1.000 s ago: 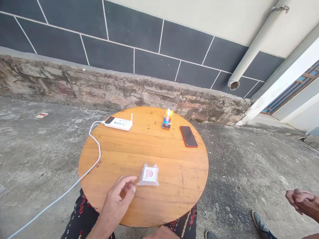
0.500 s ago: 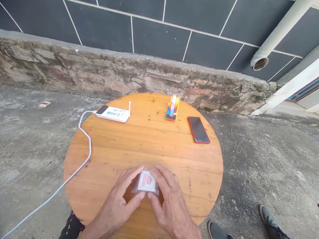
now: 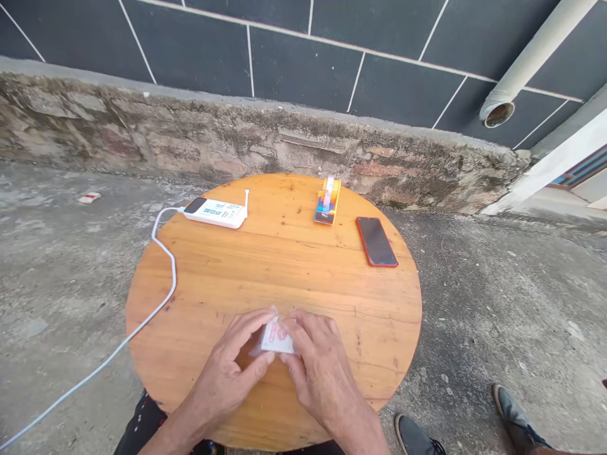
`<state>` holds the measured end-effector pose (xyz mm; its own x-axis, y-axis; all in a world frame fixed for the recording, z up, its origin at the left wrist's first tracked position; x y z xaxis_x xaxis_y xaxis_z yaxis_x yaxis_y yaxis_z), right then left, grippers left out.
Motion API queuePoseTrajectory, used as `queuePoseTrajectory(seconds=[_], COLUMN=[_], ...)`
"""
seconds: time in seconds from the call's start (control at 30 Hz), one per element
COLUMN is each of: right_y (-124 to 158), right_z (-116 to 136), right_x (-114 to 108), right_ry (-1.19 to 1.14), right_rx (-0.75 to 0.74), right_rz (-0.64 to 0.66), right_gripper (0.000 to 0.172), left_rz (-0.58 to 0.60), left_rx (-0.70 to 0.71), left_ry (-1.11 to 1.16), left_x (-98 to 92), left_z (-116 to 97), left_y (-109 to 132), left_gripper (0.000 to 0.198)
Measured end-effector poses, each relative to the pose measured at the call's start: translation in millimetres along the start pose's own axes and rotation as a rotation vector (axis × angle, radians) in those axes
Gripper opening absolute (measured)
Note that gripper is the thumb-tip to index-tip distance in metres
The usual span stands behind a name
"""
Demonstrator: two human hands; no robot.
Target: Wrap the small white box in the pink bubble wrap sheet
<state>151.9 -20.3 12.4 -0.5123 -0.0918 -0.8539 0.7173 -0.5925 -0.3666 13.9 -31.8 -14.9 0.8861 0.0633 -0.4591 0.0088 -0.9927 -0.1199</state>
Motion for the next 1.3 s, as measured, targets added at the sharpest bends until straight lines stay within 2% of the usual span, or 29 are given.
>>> queuePoseTrajectory(seconds=[0.27, 0.43, 0.6, 0.7, 0.8, 1.07, 1.17, 1.3], right_y=[7, 37, 55, 50, 38, 22, 19, 18], right_z=[1, -10, -21, -23, -22, -25, -26, -25], right_x=[2, -1, 8, 12, 14, 18, 19, 20], right_ry=[0.027, -0.013, -0.046, -0.07, -0.113, -0.13, -0.098, -0.089], right_rx=[0.006, 0.16, 0.278, 0.313, 0.28, 0.235, 0.215, 0.214], right_rz=[-0.021, -0.204, -0.213, -0.201, -0.188, -0.209, -0.204, -0.209], right_gripper=[0.043, 0.072, 0.072, 0.076, 0.077, 0.063, 0.063, 0.063], left_rz=[0.009, 0.012, -0.043, -0.072, -0.086, -0.076, -0.095, -0.09], left_rx=[-0.01, -0.035, -0.061, -0.072, -0.074, -0.086, -0.086, -0.088], left_ry=[0.004, -0.033, -0.074, -0.114, -0.123, -0.115, -0.125, -0.094], left_x=[0.0, 0.4, -1.4, 0.1, 2.7, 2.8, 2.5, 3.9], left_z=[2, 4, 5, 8, 12, 11, 11, 10], left_y=[0, 4, 7, 7, 7, 2, 0, 0], left_gripper=[0.049, 0.058, 0.066, 0.07, 0.071, 0.064, 0.06, 0.066])
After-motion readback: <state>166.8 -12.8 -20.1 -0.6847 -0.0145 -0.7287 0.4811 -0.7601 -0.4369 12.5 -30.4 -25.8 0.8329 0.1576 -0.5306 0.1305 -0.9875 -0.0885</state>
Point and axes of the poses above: each hand's wrist, its own y-axis away from the middle knuckle, its own x-axis out of the palm, z = x × y, the point moved 7 cm from there along -y, towards the middle knuckle, and after that the axes turned 15 degrees about -x, right-handed, at the moved point
